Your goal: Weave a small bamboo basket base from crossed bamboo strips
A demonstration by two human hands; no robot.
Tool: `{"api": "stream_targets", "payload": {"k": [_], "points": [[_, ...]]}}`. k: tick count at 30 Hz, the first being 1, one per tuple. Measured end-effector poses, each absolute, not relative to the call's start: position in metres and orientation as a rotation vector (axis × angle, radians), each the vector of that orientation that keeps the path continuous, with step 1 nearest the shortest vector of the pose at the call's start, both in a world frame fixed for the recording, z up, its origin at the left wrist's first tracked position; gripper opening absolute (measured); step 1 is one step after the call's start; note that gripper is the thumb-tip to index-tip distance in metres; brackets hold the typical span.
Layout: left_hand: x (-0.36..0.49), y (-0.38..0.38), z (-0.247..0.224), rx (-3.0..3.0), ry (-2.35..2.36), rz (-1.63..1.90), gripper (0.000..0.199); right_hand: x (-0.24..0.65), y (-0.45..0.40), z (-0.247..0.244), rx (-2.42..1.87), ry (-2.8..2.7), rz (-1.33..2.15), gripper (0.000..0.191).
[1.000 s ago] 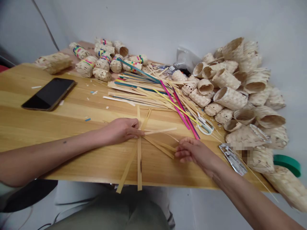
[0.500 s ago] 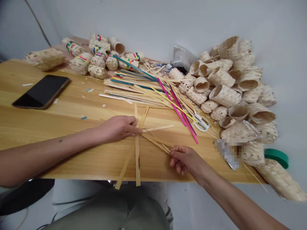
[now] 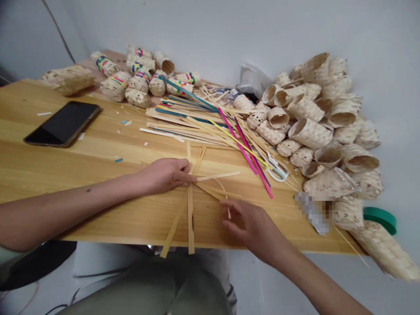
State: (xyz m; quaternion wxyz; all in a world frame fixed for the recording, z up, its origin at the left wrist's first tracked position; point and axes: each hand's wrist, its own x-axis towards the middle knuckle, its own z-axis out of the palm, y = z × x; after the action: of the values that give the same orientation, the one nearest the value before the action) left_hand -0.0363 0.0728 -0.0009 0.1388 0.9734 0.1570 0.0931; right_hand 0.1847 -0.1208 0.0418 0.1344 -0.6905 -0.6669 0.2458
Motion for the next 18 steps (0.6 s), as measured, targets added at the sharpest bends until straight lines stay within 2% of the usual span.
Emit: {"api": "stream_targets", "payload": {"k": [9,15,18], "points": [[-0.036,0.073,-0.001,2.818,0.468,0.258,0.023,0.189,-0.119,0.029,-1.679,-2.436,-0.024,0.037],[-0.036,0.071,0.001,2.836,0.473,0.265,0.022,0.147,-0.116,0.01,-1.635,-2.324,0.01,0.042],[-0.036,0.071,0.002,2.845,0.478,0.249,0.022,0.124,-0.109,0.007,-1.593,-2.221,0.033,0.039]]}}
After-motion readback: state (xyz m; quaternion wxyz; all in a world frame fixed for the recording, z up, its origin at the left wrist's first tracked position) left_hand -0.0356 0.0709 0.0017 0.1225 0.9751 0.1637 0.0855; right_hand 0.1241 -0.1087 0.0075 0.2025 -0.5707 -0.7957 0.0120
